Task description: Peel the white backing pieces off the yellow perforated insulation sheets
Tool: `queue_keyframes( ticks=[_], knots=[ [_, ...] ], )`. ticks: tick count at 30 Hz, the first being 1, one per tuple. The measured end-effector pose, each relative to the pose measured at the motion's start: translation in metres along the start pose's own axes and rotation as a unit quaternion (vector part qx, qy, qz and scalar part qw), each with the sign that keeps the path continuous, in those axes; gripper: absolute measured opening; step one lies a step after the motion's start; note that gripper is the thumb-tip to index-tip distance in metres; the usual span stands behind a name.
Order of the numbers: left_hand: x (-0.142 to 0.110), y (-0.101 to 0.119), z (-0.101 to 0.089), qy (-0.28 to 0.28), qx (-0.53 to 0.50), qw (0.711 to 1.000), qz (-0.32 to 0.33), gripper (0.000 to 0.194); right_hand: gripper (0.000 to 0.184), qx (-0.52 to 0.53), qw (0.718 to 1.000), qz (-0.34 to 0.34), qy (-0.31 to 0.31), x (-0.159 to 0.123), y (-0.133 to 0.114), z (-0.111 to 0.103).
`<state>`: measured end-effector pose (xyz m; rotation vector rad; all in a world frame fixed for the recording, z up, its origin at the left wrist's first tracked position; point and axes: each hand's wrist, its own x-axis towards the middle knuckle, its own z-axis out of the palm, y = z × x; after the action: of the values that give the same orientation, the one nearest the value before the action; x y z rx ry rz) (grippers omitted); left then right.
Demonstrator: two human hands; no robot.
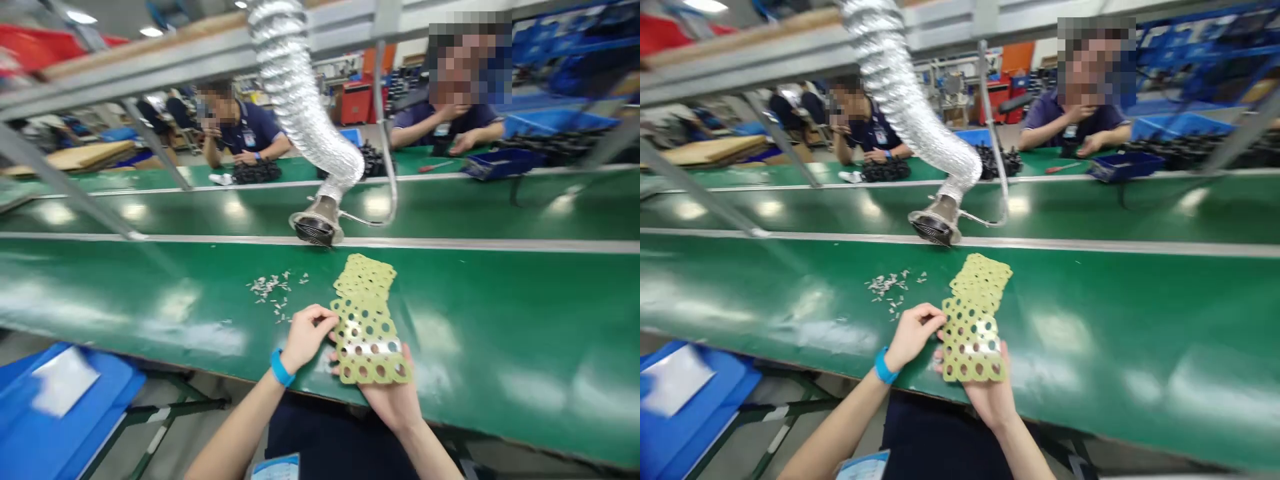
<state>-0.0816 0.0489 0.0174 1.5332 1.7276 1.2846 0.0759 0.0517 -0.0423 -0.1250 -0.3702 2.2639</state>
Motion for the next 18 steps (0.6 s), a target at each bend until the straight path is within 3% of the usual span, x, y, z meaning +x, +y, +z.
queue_keyframes(
  ticks=[4,8,15,18],
  knots=[
    [0.001,0.004,-0.002,0.025,0.005,0.999,0.032,0.012,0.076,-0.016,1.0,0.023,0.009,0.003,-0.001,-0.007],
    [-0.004,0.006,-0.005,0.04,0.013,0.997,0.058,0.012,0.077,-0.04,0.999,0.002,0.021,0.006,0.003,-0.018],
    [-0.004,0.004,0.003,0.022,-0.07,0.997,0.012,0.017,0.072,-0.051,0.997,-0.019,0.058,0.002,0.003,-0.02],
    [-0.002,0.001,0.005,0.024,-0.078,0.997,0.013,0.019,0.08,-0.077,0.995,-0.015,0.064,0.005,0.0,-0.026]
  ],
)
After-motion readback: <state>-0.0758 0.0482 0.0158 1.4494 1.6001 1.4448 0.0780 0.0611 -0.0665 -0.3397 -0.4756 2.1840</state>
